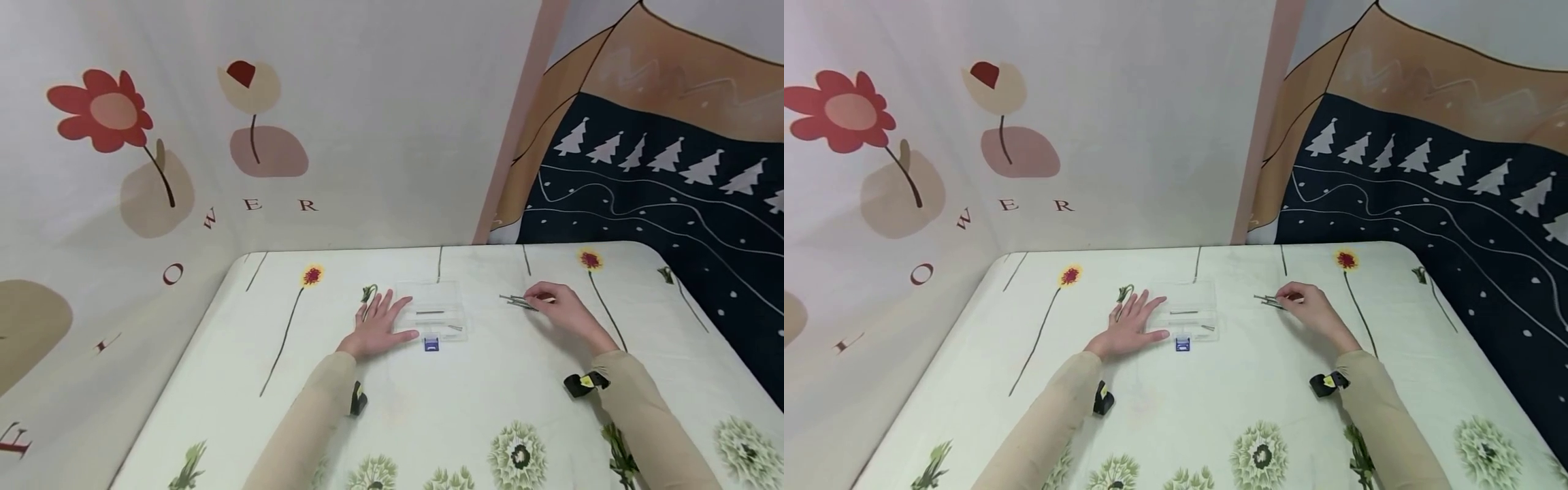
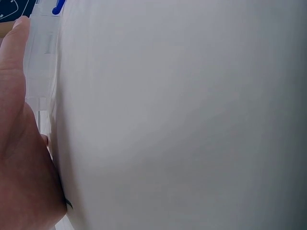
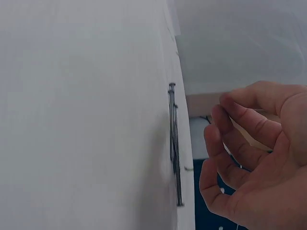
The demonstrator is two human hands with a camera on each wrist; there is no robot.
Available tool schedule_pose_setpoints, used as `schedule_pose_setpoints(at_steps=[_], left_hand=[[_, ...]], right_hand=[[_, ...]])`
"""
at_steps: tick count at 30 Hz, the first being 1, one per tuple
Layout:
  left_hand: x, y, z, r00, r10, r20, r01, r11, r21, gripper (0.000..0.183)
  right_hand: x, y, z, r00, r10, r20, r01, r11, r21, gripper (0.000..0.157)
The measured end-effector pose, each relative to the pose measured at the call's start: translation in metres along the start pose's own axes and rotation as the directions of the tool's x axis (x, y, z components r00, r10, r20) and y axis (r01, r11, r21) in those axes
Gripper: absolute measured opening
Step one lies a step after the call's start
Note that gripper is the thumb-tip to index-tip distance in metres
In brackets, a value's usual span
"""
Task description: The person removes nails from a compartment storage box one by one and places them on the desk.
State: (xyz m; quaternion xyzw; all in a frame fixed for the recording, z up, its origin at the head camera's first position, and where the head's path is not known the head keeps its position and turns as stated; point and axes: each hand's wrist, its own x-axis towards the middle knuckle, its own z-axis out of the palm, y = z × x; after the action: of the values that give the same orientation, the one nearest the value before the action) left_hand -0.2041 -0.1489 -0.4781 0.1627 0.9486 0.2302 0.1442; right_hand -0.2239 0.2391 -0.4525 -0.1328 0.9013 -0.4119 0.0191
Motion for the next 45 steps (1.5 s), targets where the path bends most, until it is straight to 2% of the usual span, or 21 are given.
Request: schedule_pose_setpoints(at_steps=[7, 11, 19, 25, 35, 40, 45], left_hand=[[0.003, 0.004, 0.002, 1.0, 0.008, 0.002, -0.008, 1.0, 0.008, 0.082], [0.004, 0.003, 0.003, 1.0, 0.022, -0.003, -0.022, 1.0, -0.002, 0.082], [0.006, 0.002, 0.003, 0.998, 0.048, 0.041, -0.046, 0.998, -0.049, 0.078], [0.006, -0.003, 0.0, 0.995, 0.068, 0.067, -0.061, 0.993, -0.101, 0.079], [0.001, -0.011, -0.012, 0.993, 0.073, 0.092, -0.064, 0.993, -0.1, 0.078], [0.001, -0.012, -0.01, 0.996, 0.05, 0.08, -0.042, 0.994, -0.099, 0.08], [0.004, -0.011, -0.007, 0.997, 0.046, 0.069, -0.04, 0.996, -0.08, 0.081]], right_hand=[[0.007, -0.01, 0.016, 0.998, -0.059, 0.003, 0.059, 0.997, 0.047, 0.013], [0.01, -0.016, 0.024, 0.998, -0.067, 0.02, 0.066, 0.996, 0.055, 0.013], [0.017, -0.025, 0.035, 0.994, -0.087, 0.064, 0.082, 0.993, 0.088, 0.017], [0.027, -0.041, 0.04, 0.983, -0.142, 0.116, 0.132, 0.988, 0.085, 0.018], [0.049, -0.076, 0.047, 0.942, -0.237, 0.238, 0.22, 0.971, 0.093, 0.021], [0.055, -0.089, 0.056, 0.908, -0.286, 0.307, 0.267, 0.958, 0.102, 0.021], [0.061, -0.091, 0.07, 0.87, -0.35, 0.348, 0.333, 0.937, 0.11, 0.022]])
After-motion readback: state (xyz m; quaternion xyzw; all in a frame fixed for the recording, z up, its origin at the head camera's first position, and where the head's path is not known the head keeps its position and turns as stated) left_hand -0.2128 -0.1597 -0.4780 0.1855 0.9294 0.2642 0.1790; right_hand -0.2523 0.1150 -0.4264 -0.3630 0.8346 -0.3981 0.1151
